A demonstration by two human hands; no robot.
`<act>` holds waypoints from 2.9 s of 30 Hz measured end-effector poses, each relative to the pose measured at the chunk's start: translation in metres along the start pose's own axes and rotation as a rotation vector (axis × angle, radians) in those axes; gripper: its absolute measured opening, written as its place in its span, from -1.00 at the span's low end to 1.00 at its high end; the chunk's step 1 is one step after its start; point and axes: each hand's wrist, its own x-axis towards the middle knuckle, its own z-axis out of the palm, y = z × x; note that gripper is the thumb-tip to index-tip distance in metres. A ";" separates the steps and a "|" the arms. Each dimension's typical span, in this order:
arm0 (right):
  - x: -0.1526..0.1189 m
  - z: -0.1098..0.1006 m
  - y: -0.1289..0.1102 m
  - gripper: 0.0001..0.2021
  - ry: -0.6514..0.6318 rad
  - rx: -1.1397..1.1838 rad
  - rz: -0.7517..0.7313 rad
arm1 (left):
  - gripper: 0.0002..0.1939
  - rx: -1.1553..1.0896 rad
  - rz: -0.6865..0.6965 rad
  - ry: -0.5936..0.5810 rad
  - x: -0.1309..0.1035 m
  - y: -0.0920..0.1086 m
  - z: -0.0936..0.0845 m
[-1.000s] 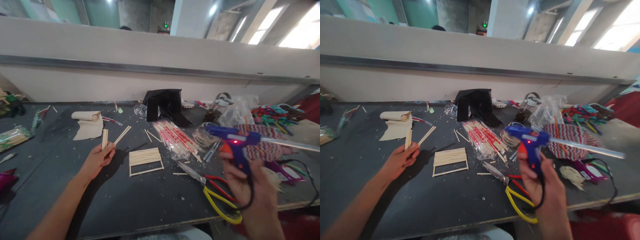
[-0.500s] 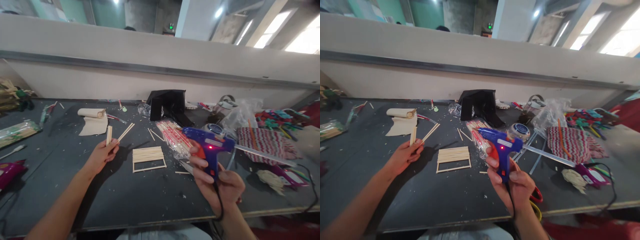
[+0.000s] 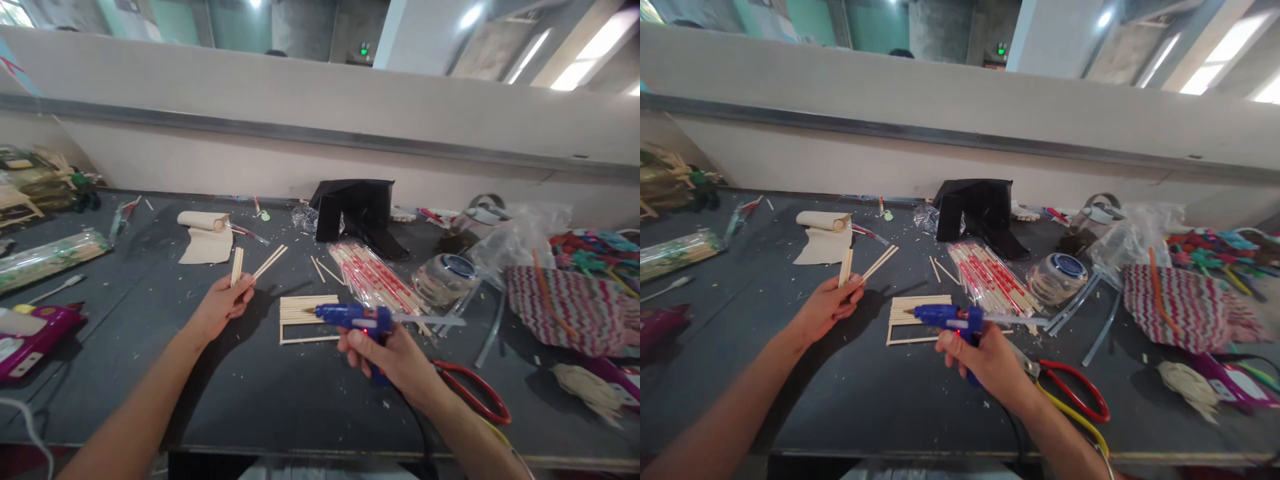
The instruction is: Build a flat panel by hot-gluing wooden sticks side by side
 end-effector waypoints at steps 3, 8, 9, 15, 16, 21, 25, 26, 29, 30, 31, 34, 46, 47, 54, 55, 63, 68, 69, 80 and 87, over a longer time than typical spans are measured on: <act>0.006 0.012 0.005 -0.61 -0.094 -0.231 0.000 | -0.76 0.010 -0.006 0.001 0.001 -0.001 0.001; 0.011 0.031 0.012 -0.59 -0.039 -0.342 -0.019 | -0.76 0.027 -0.028 -0.009 0.002 -0.001 0.001; 0.012 0.032 0.014 -0.58 -0.034 -0.362 -0.013 | -0.76 0.031 -0.032 -0.011 0.002 -0.001 0.001; 0.014 0.032 0.014 -0.57 -0.010 -0.514 -0.058 | -0.76 0.074 -0.033 -0.023 0.002 -0.001 0.002; 0.014 0.032 0.012 -0.58 -0.005 -0.537 -0.083 | -0.76 0.081 -0.034 -0.022 0.002 -0.001 0.002; 0.016 0.033 0.008 -0.61 0.002 -0.602 -0.152 | -0.76 0.095 -0.031 -0.024 0.002 -0.001 0.002; 0.019 0.032 0.009 -0.61 -0.010 -0.595 -0.138 | -0.75 0.100 -0.032 -0.025 0.002 -0.001 0.002; 0.019 0.031 0.009 -0.62 -0.012 -0.595 -0.133 | -0.75 0.100 -0.030 -0.025 0.002 0.000 0.003; 0.020 0.031 0.008 -0.61 -0.024 -0.603 -0.122 | -0.75 0.100 -0.026 -0.024 0.002 0.000 0.003; 0.020 0.032 0.007 -0.61 -0.028 -0.606 -0.121 | -0.75 0.101 -0.028 -0.026 0.002 0.000 0.003; 0.020 0.032 0.006 -0.61 -0.031 -0.609 -0.120 | -0.75 0.102 -0.031 -0.027 0.002 0.000 0.003; 0.021 0.033 0.004 -0.61 -0.027 -0.618 -0.117 | -0.75 0.109 -0.033 -0.029 0.002 -0.001 0.002; 0.025 0.035 0.007 -0.61 -0.021 -0.601 -0.121 | -0.74 0.107 -0.028 -0.031 0.002 -0.001 0.002; 0.025 0.035 0.007 -0.61 -0.023 -0.597 -0.122 | -0.74 0.106 -0.028 -0.030 0.002 -0.001 0.002; 0.025 0.035 0.007 -0.65 -0.020 -0.565 -0.132 | -0.73 0.102 -0.044 -0.020 0.001 0.001 0.004; 0.025 0.035 0.008 -0.65 -0.014 -0.559 -0.129 | -0.73 0.103 -0.043 -0.018 0.001 0.001 0.004; 0.025 0.035 0.009 -0.62 -0.016 -0.589 -0.103 | -0.75 0.109 -0.033 -0.025 0.002 0.000 0.003; 0.025 0.036 0.008 -0.63 -0.013 -0.579 -0.106 | -0.74 0.111 -0.035 -0.033 0.002 0.000 0.002; 0.025 0.036 0.008 -0.63 -0.016 -0.581 -0.108 | -0.74 0.109 -0.035 -0.034 0.002 0.000 0.003; 0.025 0.035 0.007 -0.64 -0.042 -0.601 -0.110 | -0.76 0.117 -0.032 -0.031 0.002 -0.001 0.002; 0.024 0.034 0.006 -0.64 -0.041 -0.614 -0.116 | -0.76 0.112 -0.034 -0.034 0.001 0.000 0.002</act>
